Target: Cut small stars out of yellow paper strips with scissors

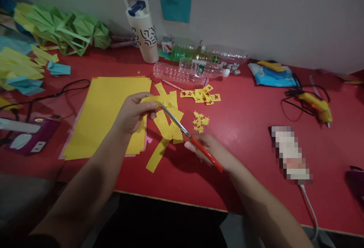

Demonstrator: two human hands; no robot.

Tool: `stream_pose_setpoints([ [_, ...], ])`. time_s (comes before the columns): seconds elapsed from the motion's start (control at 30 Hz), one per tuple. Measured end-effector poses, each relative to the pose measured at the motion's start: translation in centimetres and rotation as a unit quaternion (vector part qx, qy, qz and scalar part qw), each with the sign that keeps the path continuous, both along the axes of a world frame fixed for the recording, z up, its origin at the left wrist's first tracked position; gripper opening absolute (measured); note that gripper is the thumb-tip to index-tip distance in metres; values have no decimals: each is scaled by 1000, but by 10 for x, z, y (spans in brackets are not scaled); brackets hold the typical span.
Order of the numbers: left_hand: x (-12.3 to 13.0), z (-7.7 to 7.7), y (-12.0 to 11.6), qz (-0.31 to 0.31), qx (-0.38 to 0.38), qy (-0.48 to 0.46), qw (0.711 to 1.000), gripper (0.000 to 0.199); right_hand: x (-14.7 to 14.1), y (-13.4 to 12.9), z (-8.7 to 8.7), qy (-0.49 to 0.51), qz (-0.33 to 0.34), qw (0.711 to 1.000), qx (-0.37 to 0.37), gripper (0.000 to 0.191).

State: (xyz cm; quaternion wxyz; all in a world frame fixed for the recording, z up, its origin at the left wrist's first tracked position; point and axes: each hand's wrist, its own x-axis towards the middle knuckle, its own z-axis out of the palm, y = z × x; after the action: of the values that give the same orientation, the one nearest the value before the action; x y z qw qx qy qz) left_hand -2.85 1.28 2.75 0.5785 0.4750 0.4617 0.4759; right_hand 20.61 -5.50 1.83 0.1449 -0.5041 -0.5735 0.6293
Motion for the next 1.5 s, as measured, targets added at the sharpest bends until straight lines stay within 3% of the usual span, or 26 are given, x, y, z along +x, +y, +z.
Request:
stream_pose_setpoints([
  [0.77, 0, -1, 2, -6, -12, -21, 1000, 9, 1, 1, -4, -20, 2, 1000, 2, 58],
  [1.5, 18, -12, -8, -9, 38, -54, 998, 16, -5, -2, -23, 74, 3, 996, 44, 62],
])
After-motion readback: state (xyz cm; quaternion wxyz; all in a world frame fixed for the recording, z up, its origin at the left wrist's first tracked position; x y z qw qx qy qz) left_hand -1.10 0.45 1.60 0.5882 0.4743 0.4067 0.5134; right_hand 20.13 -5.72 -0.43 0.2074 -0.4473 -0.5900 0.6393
